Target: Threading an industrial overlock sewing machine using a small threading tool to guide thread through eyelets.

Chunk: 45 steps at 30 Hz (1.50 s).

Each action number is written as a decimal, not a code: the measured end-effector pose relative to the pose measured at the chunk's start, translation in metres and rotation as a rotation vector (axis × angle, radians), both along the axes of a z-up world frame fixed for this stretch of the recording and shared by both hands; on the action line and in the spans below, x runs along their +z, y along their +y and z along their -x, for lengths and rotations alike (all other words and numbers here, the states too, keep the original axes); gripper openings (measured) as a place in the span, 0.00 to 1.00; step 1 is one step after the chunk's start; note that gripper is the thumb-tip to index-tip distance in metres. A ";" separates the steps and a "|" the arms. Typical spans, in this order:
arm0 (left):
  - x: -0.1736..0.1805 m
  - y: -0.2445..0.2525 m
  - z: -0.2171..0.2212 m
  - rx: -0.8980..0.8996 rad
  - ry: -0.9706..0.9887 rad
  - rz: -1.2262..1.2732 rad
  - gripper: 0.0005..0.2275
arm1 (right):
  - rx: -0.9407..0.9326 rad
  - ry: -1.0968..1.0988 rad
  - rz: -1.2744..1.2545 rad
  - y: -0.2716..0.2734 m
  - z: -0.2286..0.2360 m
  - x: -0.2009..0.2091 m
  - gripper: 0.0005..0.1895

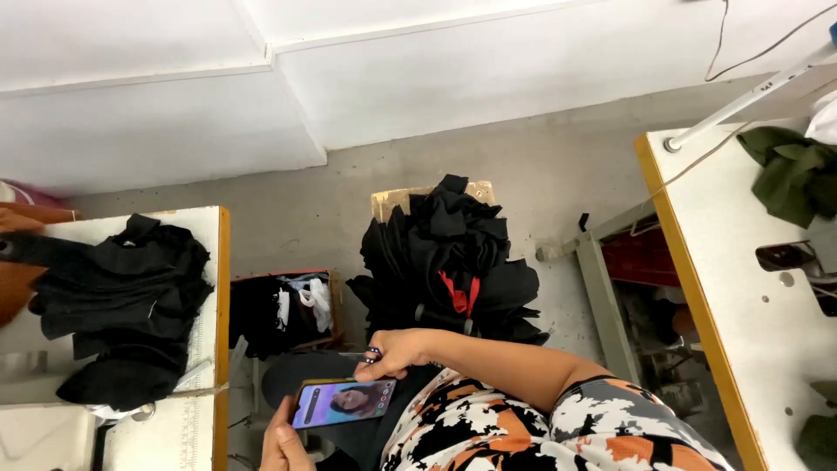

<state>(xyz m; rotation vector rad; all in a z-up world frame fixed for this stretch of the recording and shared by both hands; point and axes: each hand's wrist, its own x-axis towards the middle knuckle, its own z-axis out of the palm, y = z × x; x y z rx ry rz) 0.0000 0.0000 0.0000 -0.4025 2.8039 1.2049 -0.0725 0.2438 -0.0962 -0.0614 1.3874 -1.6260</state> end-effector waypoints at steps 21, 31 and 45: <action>-0.037 0.030 -0.024 0.514 -0.298 -1.100 0.31 | -0.275 -0.009 0.021 -0.022 -0.013 -0.015 0.18; 0.047 0.018 -0.029 0.267 0.053 -1.234 0.34 | -0.358 -0.058 0.142 -0.056 0.011 0.035 0.22; 0.032 -0.007 -0.054 0.383 0.320 -1.367 0.35 | -0.229 0.202 0.205 -0.097 0.018 0.043 0.09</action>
